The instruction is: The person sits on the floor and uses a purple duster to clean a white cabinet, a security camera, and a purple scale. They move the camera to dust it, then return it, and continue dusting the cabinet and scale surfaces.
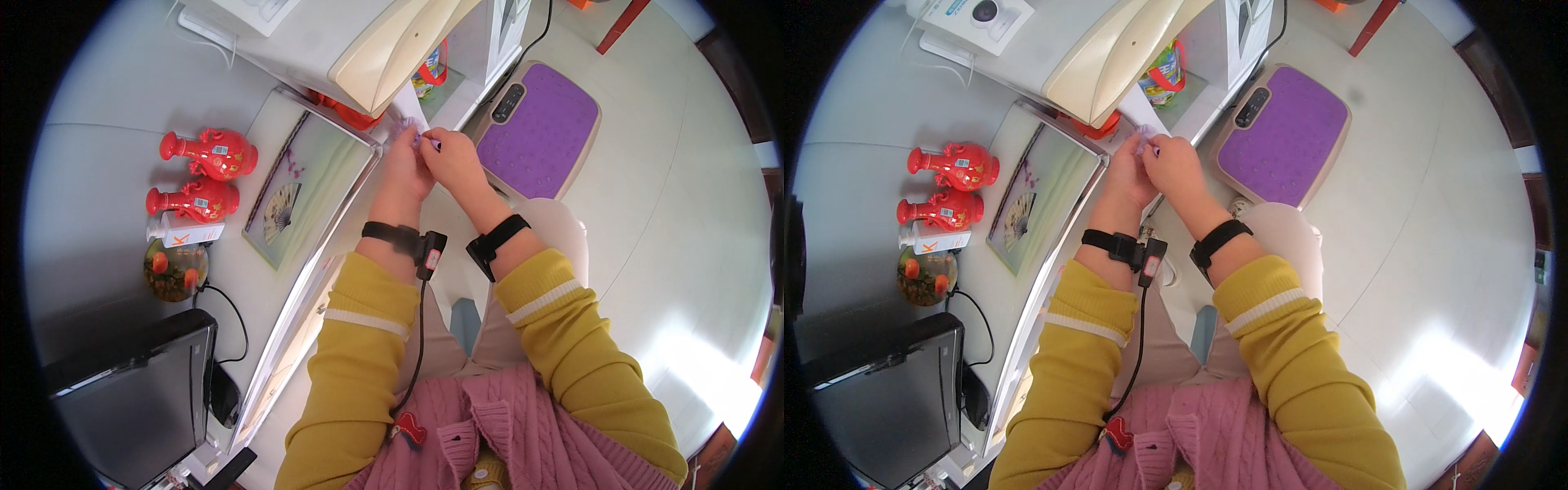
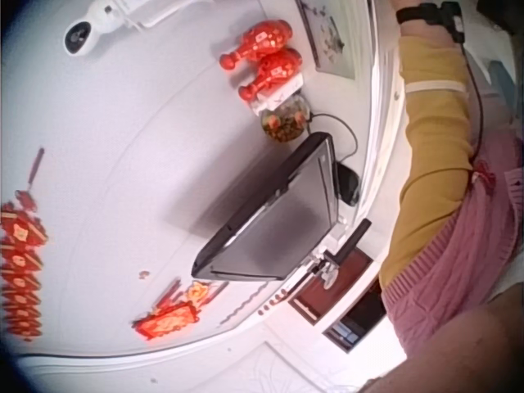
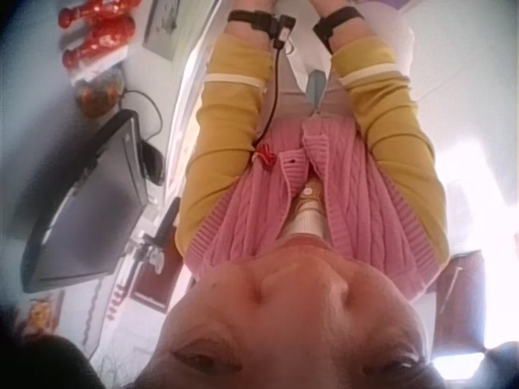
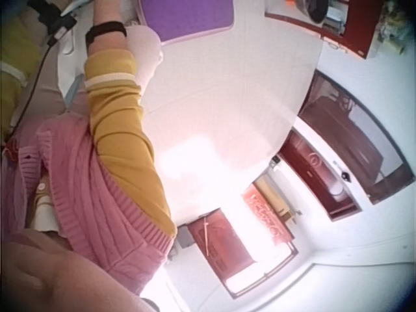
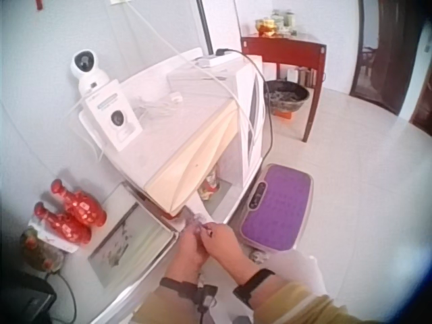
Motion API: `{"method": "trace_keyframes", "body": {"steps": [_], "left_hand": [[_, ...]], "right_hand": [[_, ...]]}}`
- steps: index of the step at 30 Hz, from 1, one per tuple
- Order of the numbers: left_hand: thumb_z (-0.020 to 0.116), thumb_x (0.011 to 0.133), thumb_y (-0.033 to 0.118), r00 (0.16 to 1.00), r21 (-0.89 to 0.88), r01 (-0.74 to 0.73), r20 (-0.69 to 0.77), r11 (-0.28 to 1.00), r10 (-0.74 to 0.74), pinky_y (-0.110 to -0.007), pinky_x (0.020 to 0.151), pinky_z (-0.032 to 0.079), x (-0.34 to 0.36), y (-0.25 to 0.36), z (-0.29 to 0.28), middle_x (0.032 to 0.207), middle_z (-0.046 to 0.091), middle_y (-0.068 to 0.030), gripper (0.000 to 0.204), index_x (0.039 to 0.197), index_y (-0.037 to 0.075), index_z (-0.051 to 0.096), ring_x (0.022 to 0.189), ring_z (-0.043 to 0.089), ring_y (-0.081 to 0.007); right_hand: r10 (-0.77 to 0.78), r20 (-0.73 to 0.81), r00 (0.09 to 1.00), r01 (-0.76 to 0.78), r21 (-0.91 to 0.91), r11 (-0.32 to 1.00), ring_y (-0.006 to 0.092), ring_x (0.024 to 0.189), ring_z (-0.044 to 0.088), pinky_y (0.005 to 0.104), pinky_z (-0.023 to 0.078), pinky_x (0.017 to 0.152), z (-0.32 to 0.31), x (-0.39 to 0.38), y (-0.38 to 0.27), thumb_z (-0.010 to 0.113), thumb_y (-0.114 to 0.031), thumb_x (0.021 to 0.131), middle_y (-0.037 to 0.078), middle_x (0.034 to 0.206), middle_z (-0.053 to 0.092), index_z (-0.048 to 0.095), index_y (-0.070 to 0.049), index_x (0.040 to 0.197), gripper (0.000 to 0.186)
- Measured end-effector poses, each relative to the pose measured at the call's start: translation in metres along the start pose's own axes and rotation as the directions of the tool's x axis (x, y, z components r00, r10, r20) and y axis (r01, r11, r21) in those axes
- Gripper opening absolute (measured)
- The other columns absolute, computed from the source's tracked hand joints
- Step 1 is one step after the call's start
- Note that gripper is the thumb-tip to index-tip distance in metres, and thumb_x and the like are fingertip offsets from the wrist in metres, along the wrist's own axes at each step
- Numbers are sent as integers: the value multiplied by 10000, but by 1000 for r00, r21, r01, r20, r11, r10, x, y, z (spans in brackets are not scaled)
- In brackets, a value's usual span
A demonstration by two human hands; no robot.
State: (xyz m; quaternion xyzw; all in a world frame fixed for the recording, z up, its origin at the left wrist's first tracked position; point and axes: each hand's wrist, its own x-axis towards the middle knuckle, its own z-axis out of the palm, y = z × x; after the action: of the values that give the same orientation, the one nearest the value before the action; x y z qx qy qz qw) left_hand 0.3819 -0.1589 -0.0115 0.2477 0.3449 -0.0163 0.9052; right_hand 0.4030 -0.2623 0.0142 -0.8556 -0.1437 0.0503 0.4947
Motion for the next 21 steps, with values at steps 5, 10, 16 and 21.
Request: {"method": "trace_keyframes", "body": {"steps": [5,10,16,21], "left_hand": [[562,963,382,989,23,137,51,990,-138,-434,945,493,-2,0,3,1106,664,-122,397,1132,25,602,1030,630,-286],[583,946,404,985,23,115,127,993,-117,-431,955,489,-12,3,10,1135,666,-139,445,1146,6,600,1047,634,-294],[571,954,405,989,156,65,124,986,-85,-409,1003,464,-35,14,28,1167,661,-136,474,1172,-15,592,1103,620,-286],[531,987,341,932,70,-134,348,989,102,-389,1018,444,-57,12,50,1155,663,-131,393,1138,-13,612,1105,606,-270]], "right_hand": [[-32,89,995,46,-166,985,437,839,635,498,508,754,-6,-3,-3,575,-205,870,271,850,660,705,0,965,261],[-122,63,991,131,-180,975,426,849,610,497,504,751,-19,-14,-14,592,-176,870,252,871,619,682,-11,971,214],[-255,14,967,255,-80,964,421,866,602,482,514,748,-42,-13,-27,622,-131,860,241,938,582,637,-12,1005,188],[-345,-112,932,346,-10,938,412,888,602,463,515,758,-61,-21,-45,626,-112,879,229,967,587,632,-17,1082,224]]}}
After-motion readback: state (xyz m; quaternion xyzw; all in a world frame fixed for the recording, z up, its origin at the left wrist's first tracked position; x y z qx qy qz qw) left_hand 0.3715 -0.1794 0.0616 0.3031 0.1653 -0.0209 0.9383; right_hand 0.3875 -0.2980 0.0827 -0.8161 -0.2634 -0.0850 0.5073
